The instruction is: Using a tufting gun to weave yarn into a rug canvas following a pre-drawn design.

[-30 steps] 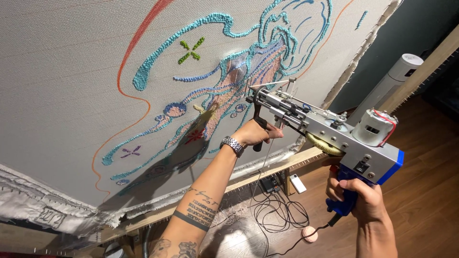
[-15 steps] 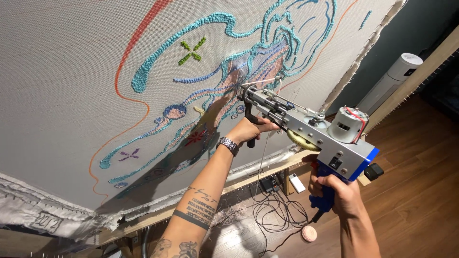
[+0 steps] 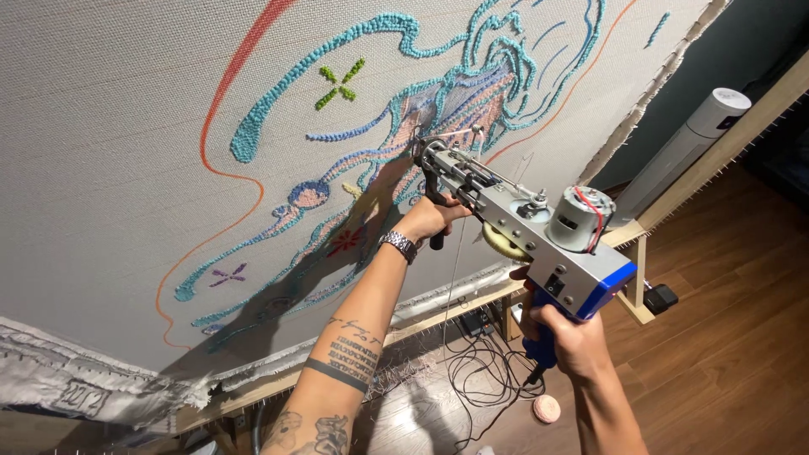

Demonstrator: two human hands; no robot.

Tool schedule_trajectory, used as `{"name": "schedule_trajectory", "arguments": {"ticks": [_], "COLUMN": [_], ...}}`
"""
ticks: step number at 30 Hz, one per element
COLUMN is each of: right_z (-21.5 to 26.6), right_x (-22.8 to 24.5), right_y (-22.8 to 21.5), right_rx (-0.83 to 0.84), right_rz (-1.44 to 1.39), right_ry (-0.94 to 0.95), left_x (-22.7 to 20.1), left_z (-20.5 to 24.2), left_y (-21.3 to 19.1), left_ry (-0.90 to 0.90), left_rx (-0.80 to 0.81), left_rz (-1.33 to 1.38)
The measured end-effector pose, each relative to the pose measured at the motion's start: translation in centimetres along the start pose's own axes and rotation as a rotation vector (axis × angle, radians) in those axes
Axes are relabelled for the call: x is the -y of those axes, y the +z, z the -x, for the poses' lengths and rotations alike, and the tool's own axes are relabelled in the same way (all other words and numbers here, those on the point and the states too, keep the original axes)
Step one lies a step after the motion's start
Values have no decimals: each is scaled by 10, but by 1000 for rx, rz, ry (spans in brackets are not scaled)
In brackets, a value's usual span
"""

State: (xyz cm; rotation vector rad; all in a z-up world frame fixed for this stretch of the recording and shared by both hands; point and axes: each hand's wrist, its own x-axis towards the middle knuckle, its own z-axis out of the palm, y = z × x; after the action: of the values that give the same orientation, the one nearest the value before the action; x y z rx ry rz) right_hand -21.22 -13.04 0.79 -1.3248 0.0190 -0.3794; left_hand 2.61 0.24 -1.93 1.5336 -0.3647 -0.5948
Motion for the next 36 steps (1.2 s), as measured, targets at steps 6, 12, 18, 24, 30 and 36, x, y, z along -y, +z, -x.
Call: {"name": "schedule_trajectory", "arguments": {"ticks": [6, 12, 18, 24, 30, 36], "right_z": [-6, -9, -11, -13, -19, -22], "right_x": [-35, -18, -72, -70, -72, -76], "right_y": [-10, 42, 23, 28, 27, 24], "right_rx": [-161, -183, -262, -220, -174, -158], "right_rz": [485, 632, 528, 512, 401, 354], "right_ry": [88, -121, -26, 64, 45, -7], "left_x": [-12, 0, -58, -65, -67, -72], "left_z": [7, 0, 53, 42, 39, 39], "left_y": [-19, -53, -56, -56, -61, -60], "left_ry": [-14, -101, -101, -59, 39, 49], "left_rx": [-16, -253, -402, -466, -464, -485], "left_rz": [-87, -360, -616, -757, -786, -784]}}
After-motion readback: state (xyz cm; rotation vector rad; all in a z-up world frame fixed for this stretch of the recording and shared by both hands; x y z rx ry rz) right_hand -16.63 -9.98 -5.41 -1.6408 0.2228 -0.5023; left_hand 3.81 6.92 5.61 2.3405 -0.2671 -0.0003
